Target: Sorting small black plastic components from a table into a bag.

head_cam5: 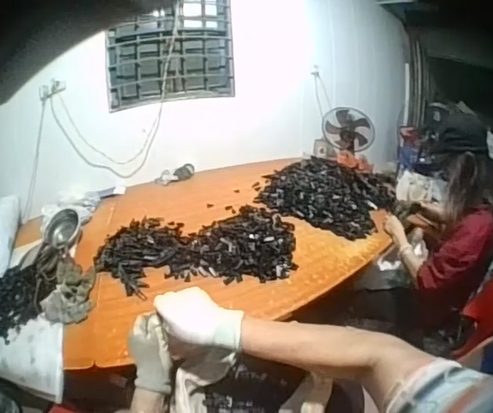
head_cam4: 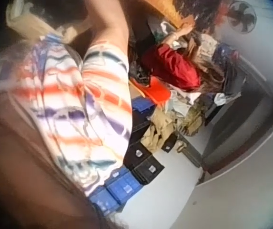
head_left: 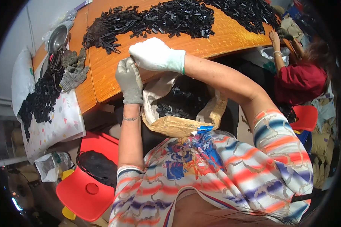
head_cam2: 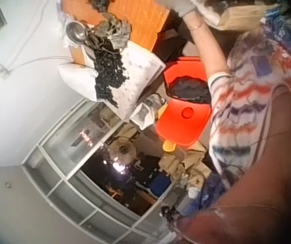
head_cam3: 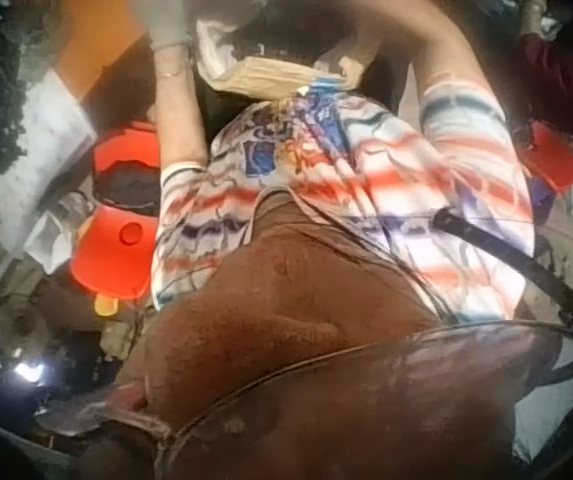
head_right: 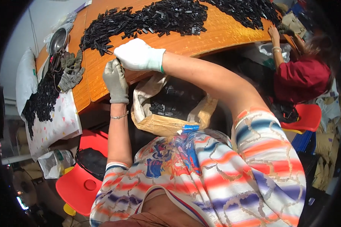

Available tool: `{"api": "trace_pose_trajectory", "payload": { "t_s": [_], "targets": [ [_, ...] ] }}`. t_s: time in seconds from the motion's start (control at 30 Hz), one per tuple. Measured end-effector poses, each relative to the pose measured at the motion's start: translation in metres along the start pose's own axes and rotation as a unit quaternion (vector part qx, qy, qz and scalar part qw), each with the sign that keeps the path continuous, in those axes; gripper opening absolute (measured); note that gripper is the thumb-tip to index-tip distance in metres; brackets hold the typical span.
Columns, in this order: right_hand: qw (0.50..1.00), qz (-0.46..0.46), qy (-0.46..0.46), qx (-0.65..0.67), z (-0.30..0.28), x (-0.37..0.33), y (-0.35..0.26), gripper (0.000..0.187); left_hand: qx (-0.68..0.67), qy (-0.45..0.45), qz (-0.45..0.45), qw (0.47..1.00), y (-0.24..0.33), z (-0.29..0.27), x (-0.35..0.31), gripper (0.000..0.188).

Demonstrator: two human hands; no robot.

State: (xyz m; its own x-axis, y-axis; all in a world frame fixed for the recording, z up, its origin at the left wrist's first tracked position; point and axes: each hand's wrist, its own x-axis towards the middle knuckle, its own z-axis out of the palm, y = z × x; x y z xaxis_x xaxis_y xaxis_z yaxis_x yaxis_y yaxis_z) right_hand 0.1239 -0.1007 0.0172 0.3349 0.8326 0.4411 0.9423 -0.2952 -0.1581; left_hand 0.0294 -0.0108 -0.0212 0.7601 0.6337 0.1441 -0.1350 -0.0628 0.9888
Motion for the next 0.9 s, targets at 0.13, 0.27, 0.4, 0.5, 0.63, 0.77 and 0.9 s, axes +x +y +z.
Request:
{"api": "trace_pose_trajectory", "payload": {
  "t_s": [0.13, 0.27, 0.4, 0.5, 0.63, 0.77, 0.9],
  "targets": [
    [0.999, 0.034, 0.011, -0.012, 0.000, -0.010, -0.001, 0.010, -0.005, 0.021, 0.034, 0.999, -0.006, 0.013, 0.004, 0.026],
    [0.998, 0.059, -0.022, -0.017, -0.006, -0.019, 0.005, 0.013, -0.009, 0.002, 0.002, 1.000, -0.007, 0.021, 0.001, 0.027],
    [0.989, 0.149, -0.019, 0.017, -0.008, -0.026, 0.013, 0.018, -0.060, -0.093, -0.055, 0.992, 0.005, 0.016, -0.003, 0.024],
    [0.963, 0.233, -0.027, 0.132, -0.011, -0.028, 0.024, 0.032, -0.089, -0.147, -0.075, 0.982, -0.002, 0.003, -0.005, 0.026],
    [0.952, 0.061, -0.069, 0.293, -0.007, -0.051, 0.057, 0.047, -0.181, -0.151, -0.162, 0.958, -0.009, -0.002, -0.014, 0.022],
    [0.829, 0.142, -0.070, 0.537, -0.012, -0.056, 0.049, 0.041, -0.250, -0.170, -0.200, 0.932, -0.013, 0.000, -0.022, 0.014],
    [0.821, 0.275, -0.028, 0.500, -0.015, -0.067, 0.007, 0.022, -0.298, -0.209, -0.224, 0.904, -0.017, 0.003, -0.044, 0.017]
  ]
}}
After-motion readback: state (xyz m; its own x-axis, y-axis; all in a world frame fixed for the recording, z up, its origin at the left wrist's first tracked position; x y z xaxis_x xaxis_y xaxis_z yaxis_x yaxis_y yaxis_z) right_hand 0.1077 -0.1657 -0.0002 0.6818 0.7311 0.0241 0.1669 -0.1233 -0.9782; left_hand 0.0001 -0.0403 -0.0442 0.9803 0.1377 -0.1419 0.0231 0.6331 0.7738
